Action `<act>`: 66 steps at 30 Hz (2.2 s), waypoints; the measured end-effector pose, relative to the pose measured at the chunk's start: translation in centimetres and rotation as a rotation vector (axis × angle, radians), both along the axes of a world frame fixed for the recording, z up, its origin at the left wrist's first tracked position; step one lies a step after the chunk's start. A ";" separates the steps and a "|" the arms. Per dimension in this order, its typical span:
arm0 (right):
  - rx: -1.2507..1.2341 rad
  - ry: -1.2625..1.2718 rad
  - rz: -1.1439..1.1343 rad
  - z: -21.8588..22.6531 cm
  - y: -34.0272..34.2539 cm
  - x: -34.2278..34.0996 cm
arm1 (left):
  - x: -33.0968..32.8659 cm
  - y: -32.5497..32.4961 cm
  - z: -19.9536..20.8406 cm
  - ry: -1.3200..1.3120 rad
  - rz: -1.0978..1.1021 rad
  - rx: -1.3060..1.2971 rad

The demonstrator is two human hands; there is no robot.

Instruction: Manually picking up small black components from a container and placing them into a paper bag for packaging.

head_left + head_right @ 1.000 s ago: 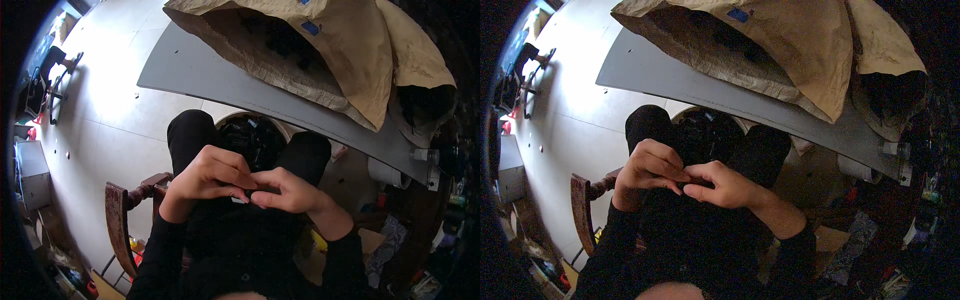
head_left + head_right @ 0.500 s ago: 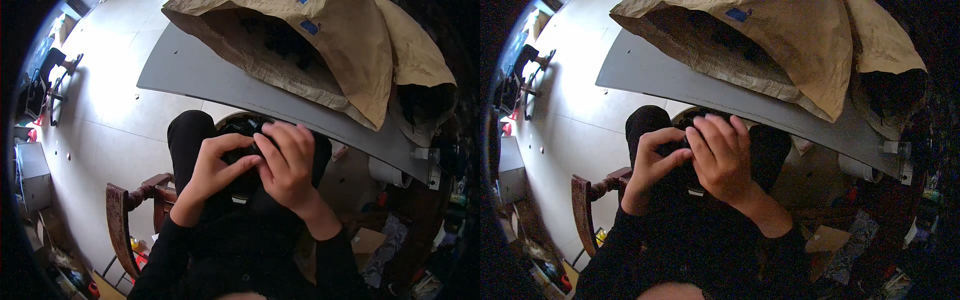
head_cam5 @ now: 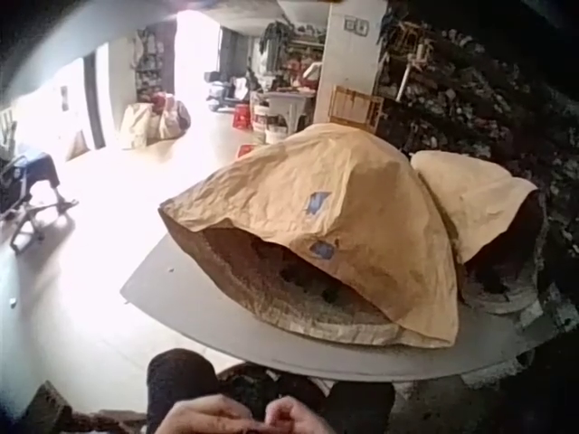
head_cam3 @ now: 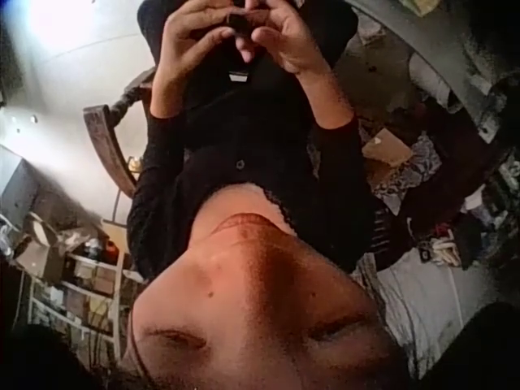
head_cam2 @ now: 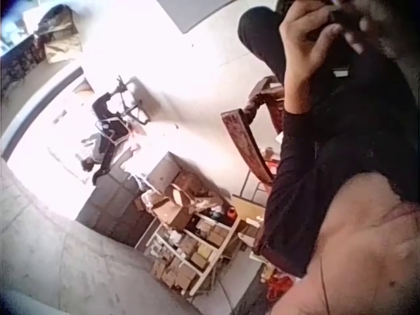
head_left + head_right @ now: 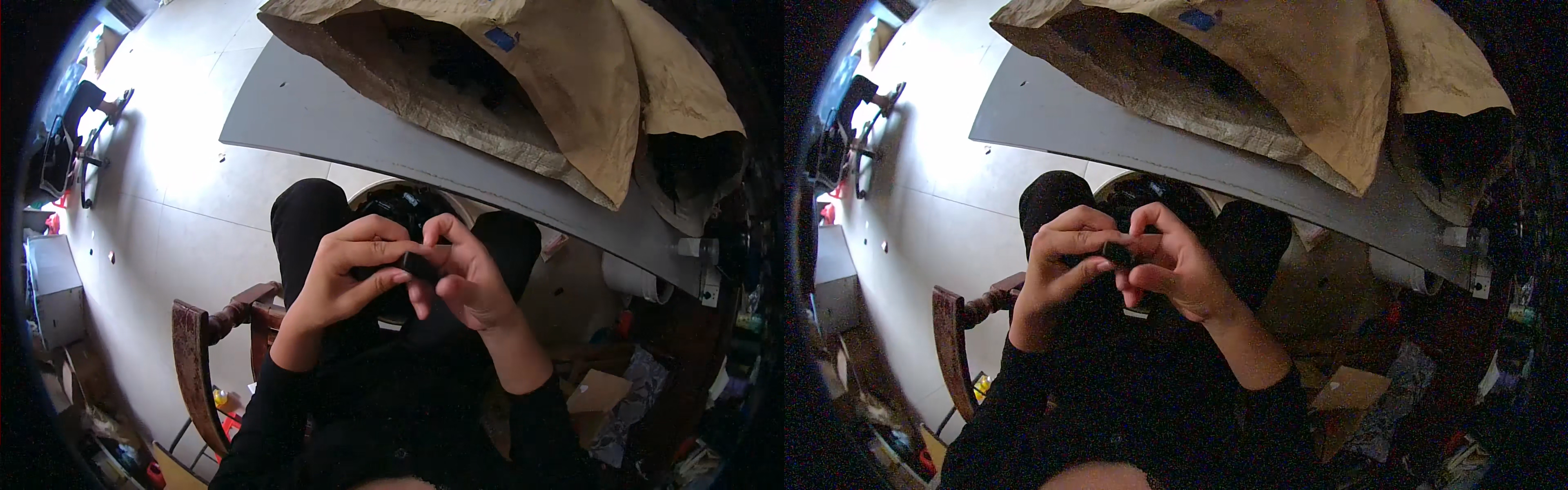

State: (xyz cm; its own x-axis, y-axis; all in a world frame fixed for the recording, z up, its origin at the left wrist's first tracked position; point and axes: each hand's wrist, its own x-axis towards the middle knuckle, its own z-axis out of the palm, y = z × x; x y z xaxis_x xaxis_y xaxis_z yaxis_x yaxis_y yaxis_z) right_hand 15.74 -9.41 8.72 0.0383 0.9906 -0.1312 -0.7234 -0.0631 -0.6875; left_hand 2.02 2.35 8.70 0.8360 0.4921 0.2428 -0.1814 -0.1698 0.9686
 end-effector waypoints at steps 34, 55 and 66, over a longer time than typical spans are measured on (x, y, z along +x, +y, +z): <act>-0.330 -2.357 -0.552 -1.3 8.8 12.0 | 1.7 -2.3 -10.2 0.682 -0.010 0.508; -0.114 -0.819 0.279 3.6 2.0 4.1 | 0.8 1.2 0.6 -0.066 0.033 0.277; 0.034 -0.045 -0.063 -0.6 1.0 0.4 | 0.3 -0.2 -0.5 -0.116 0.152 0.030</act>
